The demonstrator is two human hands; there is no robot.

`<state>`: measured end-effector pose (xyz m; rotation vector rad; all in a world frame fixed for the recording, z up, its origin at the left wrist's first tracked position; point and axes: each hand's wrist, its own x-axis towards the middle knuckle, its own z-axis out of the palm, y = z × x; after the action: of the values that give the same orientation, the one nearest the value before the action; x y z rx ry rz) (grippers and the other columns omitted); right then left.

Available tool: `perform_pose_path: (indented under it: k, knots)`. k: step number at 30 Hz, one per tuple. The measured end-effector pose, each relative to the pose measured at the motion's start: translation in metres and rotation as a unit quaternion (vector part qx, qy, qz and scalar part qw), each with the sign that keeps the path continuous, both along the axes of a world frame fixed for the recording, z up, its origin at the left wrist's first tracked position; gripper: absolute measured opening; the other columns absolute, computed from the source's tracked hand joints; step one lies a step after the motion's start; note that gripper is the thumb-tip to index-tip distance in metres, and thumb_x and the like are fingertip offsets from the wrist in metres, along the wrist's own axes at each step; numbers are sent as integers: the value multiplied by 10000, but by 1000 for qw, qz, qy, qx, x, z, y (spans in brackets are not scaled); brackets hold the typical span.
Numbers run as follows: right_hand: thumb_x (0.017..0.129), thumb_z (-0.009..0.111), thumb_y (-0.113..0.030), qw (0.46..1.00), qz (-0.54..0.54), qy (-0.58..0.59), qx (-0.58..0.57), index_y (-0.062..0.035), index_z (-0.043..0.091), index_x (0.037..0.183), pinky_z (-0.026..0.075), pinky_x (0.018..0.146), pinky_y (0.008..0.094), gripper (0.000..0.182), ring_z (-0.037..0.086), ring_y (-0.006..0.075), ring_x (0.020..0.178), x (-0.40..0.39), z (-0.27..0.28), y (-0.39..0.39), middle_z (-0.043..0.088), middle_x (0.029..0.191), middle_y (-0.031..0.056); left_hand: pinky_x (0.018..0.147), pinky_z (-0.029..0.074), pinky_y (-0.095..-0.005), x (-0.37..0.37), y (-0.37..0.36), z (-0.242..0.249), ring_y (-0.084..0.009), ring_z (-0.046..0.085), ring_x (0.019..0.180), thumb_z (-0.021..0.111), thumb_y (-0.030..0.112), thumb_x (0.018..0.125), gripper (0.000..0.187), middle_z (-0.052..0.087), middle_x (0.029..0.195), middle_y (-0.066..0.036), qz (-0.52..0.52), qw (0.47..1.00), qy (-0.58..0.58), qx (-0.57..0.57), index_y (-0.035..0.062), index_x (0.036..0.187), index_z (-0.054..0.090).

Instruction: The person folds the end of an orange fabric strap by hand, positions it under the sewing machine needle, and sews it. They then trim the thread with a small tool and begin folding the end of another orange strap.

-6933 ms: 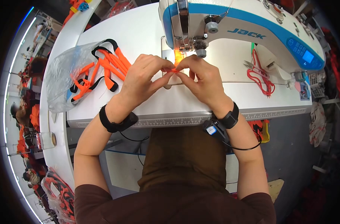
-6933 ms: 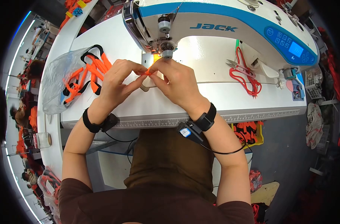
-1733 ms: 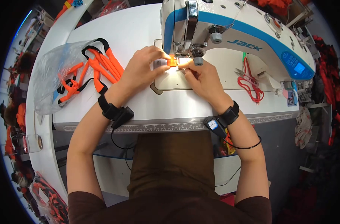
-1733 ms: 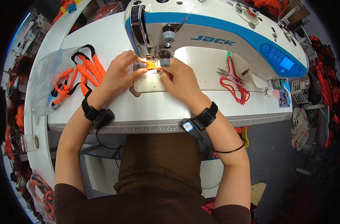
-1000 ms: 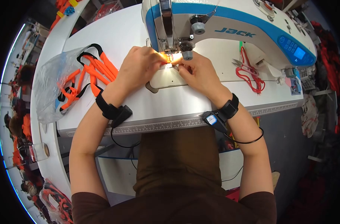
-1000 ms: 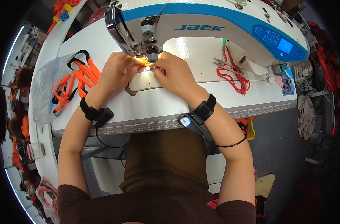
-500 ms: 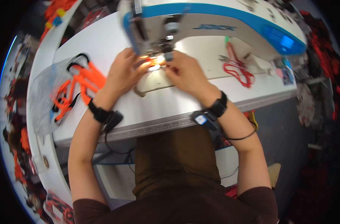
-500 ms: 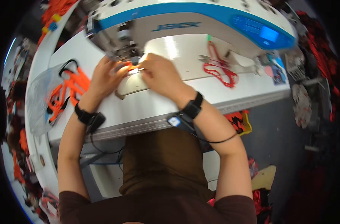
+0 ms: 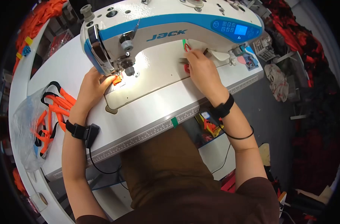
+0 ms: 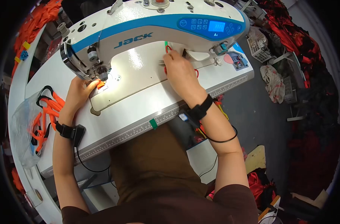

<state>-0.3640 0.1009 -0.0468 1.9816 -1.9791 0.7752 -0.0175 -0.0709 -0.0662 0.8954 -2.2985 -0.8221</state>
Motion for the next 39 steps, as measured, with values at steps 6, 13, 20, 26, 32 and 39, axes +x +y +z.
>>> perform_pose_path:
  k: [6,13,20,26,32,39]
  knots:
    - [987,583,-86,942,-147,204,222,22,752,1083,624,840,469,222,749,428,990,17,9,-74,753,1137,243,817,548,-348,-2,7,10,-247,691,898,800,159,947,287,744,1059,-155,32,996,-19,85,-36,1150,746]
    - [972,606,-119,986,-53,158,8,13,760,1041,588,850,535,214,729,457,1009,5,-20,-119,764,1050,255,908,567,-370,7,1,-5,-310,716,996,799,148,950,290,699,1211,-166,-34,997,-13,-73,-31,1178,780]
    - [897,671,-74,995,30,46,80,13,730,1049,598,808,463,184,741,391,944,25,-4,-78,743,1076,259,919,564,-428,4,8,4,-350,680,1041,752,157,941,207,708,1123,-161,-16,996,-44,-74,-14,1055,777]
    - [954,669,49,829,184,-526,38,26,660,1065,611,833,318,113,759,205,968,88,-8,1,722,1177,146,912,557,-411,4,7,5,-340,690,1019,743,161,950,215,696,1112,-142,-29,997,-23,-70,-22,1061,755]
    - [1009,658,19,676,200,-688,172,23,725,1208,604,972,333,211,748,235,1130,84,3,18,723,1277,138,893,548,-367,6,10,3,-296,686,984,764,180,956,217,673,1072,-117,-24,999,3,-27,8,1088,771]
    - [1001,680,-39,923,152,-326,135,-40,734,1210,586,783,347,215,748,232,922,88,-1,11,746,996,100,896,534,-348,5,6,-4,-260,683,976,783,203,967,225,678,1063,-94,-21,1000,23,-3,23,1102,781]
